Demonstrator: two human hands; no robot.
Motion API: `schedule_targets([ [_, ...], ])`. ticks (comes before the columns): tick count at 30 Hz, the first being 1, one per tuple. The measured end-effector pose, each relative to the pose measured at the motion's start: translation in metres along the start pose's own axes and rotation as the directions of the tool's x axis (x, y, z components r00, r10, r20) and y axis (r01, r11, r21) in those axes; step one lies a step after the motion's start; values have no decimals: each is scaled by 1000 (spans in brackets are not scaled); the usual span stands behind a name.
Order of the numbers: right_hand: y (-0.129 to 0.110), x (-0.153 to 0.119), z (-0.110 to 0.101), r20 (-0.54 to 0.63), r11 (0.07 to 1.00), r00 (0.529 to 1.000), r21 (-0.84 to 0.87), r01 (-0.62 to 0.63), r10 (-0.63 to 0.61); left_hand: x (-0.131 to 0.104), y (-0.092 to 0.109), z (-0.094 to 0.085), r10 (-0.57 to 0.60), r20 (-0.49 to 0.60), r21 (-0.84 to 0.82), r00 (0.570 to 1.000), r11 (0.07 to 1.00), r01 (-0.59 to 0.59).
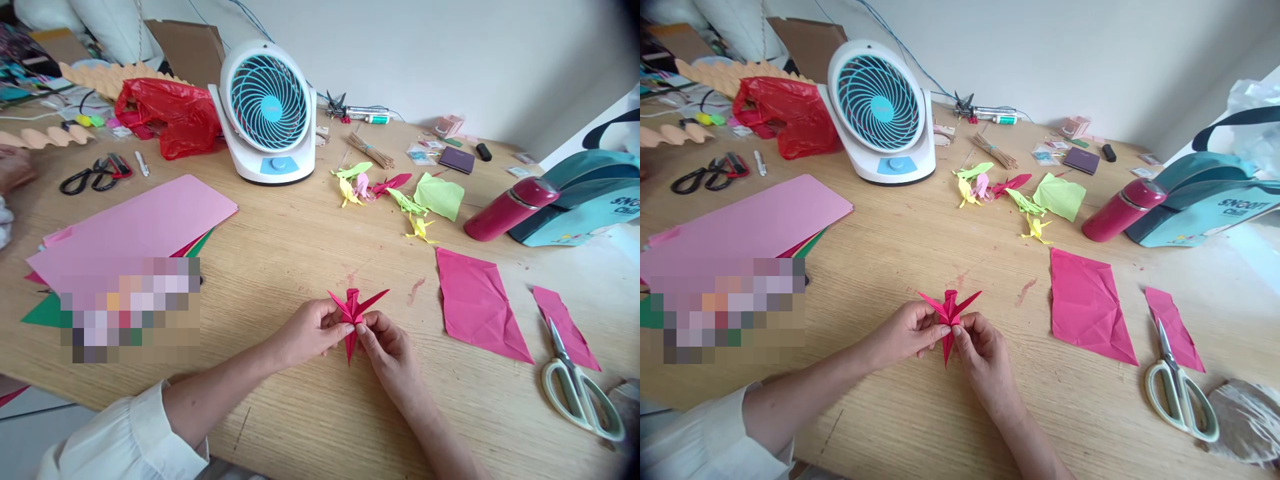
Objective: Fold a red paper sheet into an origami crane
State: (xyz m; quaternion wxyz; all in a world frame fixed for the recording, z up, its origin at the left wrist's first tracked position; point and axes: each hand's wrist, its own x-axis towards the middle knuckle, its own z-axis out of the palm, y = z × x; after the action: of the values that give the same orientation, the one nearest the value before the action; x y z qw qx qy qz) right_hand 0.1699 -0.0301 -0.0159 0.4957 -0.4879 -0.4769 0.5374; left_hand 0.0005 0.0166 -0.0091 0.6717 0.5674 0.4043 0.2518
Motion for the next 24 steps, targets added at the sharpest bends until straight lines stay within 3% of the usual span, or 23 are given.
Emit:
schedule_targets([
  [9,1,1,-2,13,1000,999,5,-30,30,3,2,2,-23,-3,-32,1000,999,22],
  [16,-5,3,-6,61,998,996,10,-67,66,3,4,0,8,44,-154,999,988,-1],
  [24,-6,5,-9,19,993,996,82,-89,88,3,6,-2,-25,97,-268,995,962,50],
])
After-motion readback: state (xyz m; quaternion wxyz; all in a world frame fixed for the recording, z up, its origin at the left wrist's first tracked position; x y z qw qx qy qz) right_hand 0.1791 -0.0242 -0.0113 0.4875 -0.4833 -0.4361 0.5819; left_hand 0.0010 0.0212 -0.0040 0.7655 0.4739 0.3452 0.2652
